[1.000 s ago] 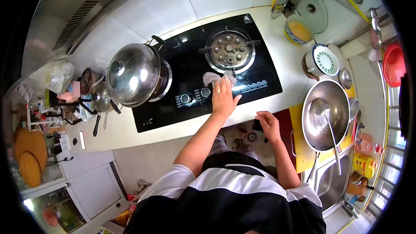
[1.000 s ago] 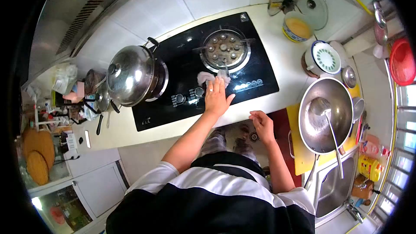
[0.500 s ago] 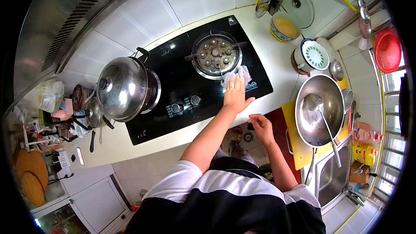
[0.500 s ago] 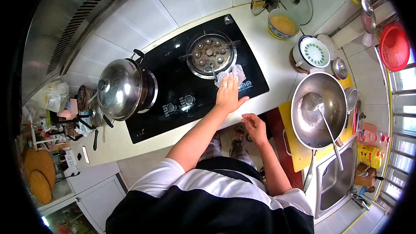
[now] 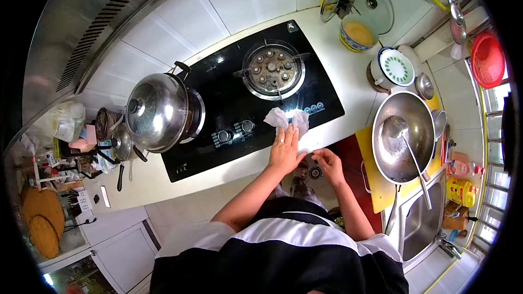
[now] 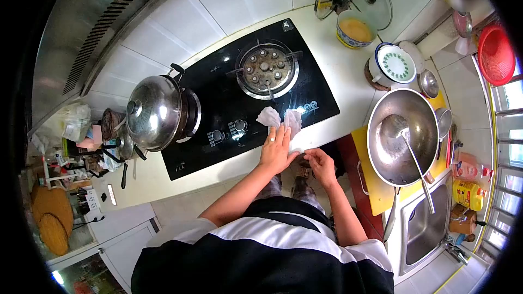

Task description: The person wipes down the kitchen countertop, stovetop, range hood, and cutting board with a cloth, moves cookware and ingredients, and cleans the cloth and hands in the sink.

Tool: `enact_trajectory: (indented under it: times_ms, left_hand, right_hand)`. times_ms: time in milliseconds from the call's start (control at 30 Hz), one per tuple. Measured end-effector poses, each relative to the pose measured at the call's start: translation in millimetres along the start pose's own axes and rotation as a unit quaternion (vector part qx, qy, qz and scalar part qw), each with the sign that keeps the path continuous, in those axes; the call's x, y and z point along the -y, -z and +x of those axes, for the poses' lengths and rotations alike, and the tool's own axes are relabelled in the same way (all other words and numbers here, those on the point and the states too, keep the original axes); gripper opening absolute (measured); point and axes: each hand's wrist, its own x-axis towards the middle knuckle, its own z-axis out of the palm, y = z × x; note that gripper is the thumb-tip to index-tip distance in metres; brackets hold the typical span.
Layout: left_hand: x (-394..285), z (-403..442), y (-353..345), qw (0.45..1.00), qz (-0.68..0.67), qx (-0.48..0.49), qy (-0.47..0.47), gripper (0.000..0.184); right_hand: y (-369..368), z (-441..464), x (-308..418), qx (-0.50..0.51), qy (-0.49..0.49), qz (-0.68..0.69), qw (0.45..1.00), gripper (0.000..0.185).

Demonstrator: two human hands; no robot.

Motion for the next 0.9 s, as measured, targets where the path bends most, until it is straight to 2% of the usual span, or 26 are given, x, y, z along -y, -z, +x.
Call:
enact_trajectory:
  times_ms: [167,267,400,467,567,600,667,700,767,800,833,900]
  left_hand:
    - [27.6,32.9,13.8,0.999,0.024,-0.023,-0.002,0.074]
    - [49.7,41.5,26.2,0.998,0.048,-0.026,0.034,0.066]
    - [70.9,54.9,23.9,0.996,0.055,-0.07,0.027,0.058]
    - [79.2,67.8,22.9,0.991,0.072,-0.094,0.056,0.052]
    - [81.6,73.5,18.9,0.988,0.07,-0.13,0.053,0.036]
    - [81.7,72.0,19.2,0.988,0.07,-0.13,0.053,0.036]
    - [82.6,64.4,20.4,0.995,0.038,-0.092,0.0,0.021]
    - [82.8,59.8,18.8,0.995,0.04,-0.092,0.003,0.021]
    - [78.5,55.1,13.4,0.991,-0.026,-0.078,-0.106,0.012]
    - [70.9,51.2,10.4,0.989,-0.011,-0.07,-0.131,0.011]
    - [62.6,47.7,11.7,0.986,-0.033,-0.078,-0.143,0.009]
    - [40.4,39.1,12.2,0.984,-0.131,-0.084,-0.087,0.016]
  right_hand:
    - [-3.2,-2.4,12.5,0.021,-0.017,-0.005,1.0,0.019]
    - [-4.0,-3.0,13.9,0.018,-0.025,0.002,1.0,0.018]
    - [-3.5,-4.2,-0.7,0.023,-0.001,0.005,1.0,0.018]
    - [-4.0,-6.4,-4.5,0.025,0.002,0.011,1.0,0.019]
    - [-9.2,-13.6,4.8,0.03,0.004,0.042,0.999,0.019]
    - [-10.0,-14.4,11.2,0.034,-0.016,0.019,0.999,0.018]
    - [-13.3,-12.7,12.6,0.033,-0.024,0.002,0.999,0.018]
    - [-15.4,-12.0,10.8,0.037,-0.024,0.003,0.999,0.018]
    - [-18.9,-7.4,7.5,0.044,-0.043,0.023,0.998,0.016]
    - [-20.6,-4.0,2.9,0.046,-0.041,0.023,0.998,0.016]
    - [-21.9,-0.5,-1.3,0.02,-0.007,0.012,1.0,0.018]
    - [-24.0,5.9,0.0,-0.007,0.028,0.001,1.0,0.021]
